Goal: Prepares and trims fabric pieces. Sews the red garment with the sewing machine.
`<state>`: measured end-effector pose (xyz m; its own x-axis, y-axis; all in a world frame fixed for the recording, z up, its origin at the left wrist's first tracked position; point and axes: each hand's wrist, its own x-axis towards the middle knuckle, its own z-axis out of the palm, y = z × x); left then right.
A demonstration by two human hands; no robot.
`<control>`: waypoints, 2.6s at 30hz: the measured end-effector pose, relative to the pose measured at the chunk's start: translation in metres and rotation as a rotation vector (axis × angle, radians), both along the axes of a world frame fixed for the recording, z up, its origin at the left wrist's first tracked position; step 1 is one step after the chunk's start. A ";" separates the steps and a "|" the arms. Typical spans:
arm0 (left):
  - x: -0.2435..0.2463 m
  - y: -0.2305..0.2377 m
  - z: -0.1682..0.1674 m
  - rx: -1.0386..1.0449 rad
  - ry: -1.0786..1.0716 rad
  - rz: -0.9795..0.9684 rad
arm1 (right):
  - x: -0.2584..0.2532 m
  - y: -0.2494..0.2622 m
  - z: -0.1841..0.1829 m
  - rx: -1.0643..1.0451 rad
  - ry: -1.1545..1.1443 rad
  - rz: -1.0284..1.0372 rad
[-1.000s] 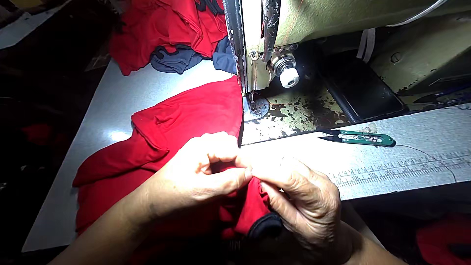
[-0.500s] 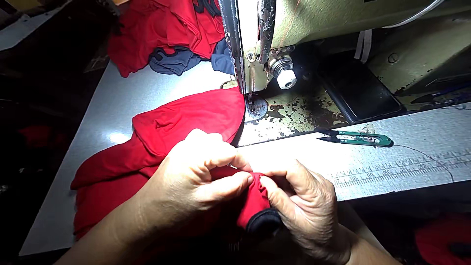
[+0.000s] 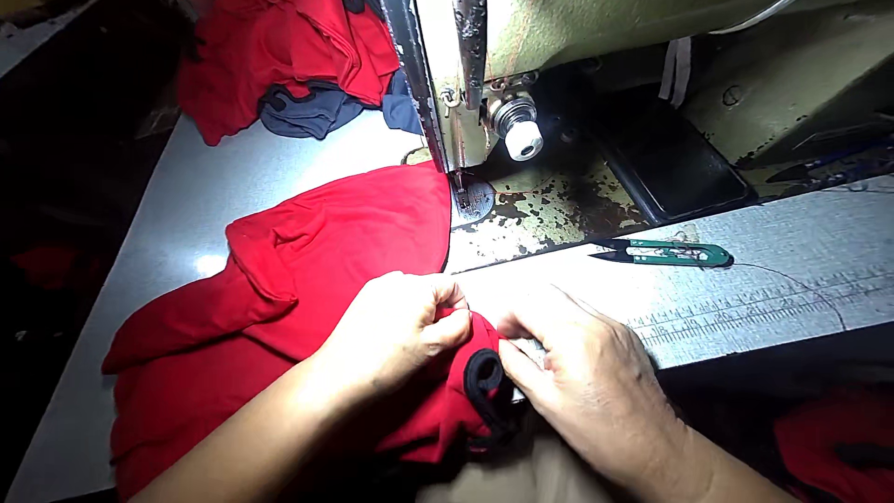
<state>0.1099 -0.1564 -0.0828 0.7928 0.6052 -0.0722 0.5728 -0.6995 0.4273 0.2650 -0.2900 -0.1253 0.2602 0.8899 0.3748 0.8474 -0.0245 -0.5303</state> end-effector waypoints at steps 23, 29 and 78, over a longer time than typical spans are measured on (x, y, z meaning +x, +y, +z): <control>0.001 -0.006 -0.003 0.339 0.106 0.009 | 0.053 0.022 0.000 0.188 -0.332 0.732; 0.003 0.003 -0.017 0.381 -0.002 0.060 | 0.053 0.034 0.002 0.193 -0.410 0.687; 0.045 0.115 -0.036 0.330 -0.249 -0.066 | 0.061 0.090 -0.007 0.175 -0.305 0.344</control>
